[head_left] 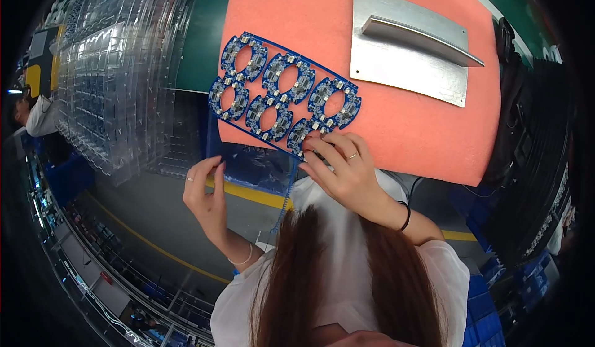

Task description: The person assembles small circular circuit boards by separating them from a larger PCB panel with pliers, then inspecting them and placing them into bins.

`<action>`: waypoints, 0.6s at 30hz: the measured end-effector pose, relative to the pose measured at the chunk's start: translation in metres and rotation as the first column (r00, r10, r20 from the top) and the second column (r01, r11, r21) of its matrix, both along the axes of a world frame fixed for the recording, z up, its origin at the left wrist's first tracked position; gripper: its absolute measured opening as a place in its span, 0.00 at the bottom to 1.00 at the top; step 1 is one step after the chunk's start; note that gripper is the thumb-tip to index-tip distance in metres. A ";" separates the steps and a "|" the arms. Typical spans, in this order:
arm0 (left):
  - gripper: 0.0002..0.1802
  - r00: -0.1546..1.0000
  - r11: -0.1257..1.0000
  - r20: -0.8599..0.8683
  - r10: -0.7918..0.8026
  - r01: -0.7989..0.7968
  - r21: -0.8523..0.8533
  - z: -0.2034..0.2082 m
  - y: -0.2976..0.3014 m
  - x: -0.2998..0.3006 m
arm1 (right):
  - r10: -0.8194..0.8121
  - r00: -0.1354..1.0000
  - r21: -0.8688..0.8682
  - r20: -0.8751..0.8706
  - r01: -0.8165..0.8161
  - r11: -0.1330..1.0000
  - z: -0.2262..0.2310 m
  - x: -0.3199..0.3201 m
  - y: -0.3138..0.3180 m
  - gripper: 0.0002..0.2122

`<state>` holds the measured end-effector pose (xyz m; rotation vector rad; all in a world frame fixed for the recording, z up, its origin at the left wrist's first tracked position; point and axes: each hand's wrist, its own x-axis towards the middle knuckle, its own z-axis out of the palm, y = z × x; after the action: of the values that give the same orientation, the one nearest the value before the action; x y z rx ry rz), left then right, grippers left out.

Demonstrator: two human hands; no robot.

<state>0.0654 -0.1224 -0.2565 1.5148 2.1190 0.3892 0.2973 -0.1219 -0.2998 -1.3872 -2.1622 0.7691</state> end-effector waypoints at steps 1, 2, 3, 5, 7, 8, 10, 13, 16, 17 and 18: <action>0.10 1.000 1.000 -0.002 0.004 -0.004 0.001 0.003 0.003 0.007 | -0.016 1.000 0.000 -0.021 0.016 1.000 0.000 -0.003 -0.001 0.13; 0.11 0.993 0.990 0.022 -0.116 0.114 0.080 0.010 0.011 0.017 | -0.030 0.999 -0.001 -0.045 0.030 1.000 0.003 -0.005 -0.003 0.12; 0.12 0.970 0.959 0.041 -0.240 0.231 0.164 0.012 0.019 0.027 | -0.029 0.999 0.000 -0.043 0.029 1.000 0.005 -0.007 -0.006 0.12; 0.14 0.882 0.874 0.100 -0.460 0.430 0.225 0.007 0.033 0.045 | -0.084 0.993 -0.021 -0.080 0.083 0.996 0.009 -0.010 -0.013 0.09; 0.14 0.807 0.810 0.165 -0.567 0.510 0.289 -0.009 0.041 0.063 | -0.116 0.989 -0.026 -0.088 0.115 0.993 0.012 -0.009 -0.018 0.09; 0.13 0.768 0.781 0.197 -0.609 0.538 0.317 -0.022 0.043 0.070 | -0.147 0.984 -0.034 -0.102 0.144 0.989 0.014 -0.007 -0.019 0.08; 0.12 0.682 0.685 0.177 -0.709 0.609 0.399 -0.039 0.048 0.079 | -0.167 0.979 -0.032 -0.113 0.165 0.986 0.017 -0.004 -0.022 0.08; 0.12 0.665 0.673 0.174 -0.726 0.637 0.375 -0.041 0.053 0.090 | -0.210 0.966 -0.050 -0.151 0.205 0.978 0.016 0.005 -0.024 0.08; 0.11 0.634 0.646 0.177 -0.753 0.661 0.382 -0.036 0.058 0.097 | -0.244 0.949 -0.073 -0.199 0.234 0.970 0.017 0.010 -0.028 0.08; 0.11 0.622 0.635 0.174 -0.764 0.673 0.381 -0.035 0.059 0.099 | -0.250 0.943 -0.078 -0.220 0.238 0.968 0.017 0.012 -0.028 0.08; 0.11 0.621 0.634 0.174 -0.764 0.673 0.381 -0.035 0.059 0.100 | -0.251 0.943 -0.077 -0.221 0.239 0.968 0.017 0.014 -0.029 0.08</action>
<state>0.1652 -0.0633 -0.2917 2.1514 1.0644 0.5892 0.3108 -0.1506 -0.2829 -1.4787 -1.7662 0.8449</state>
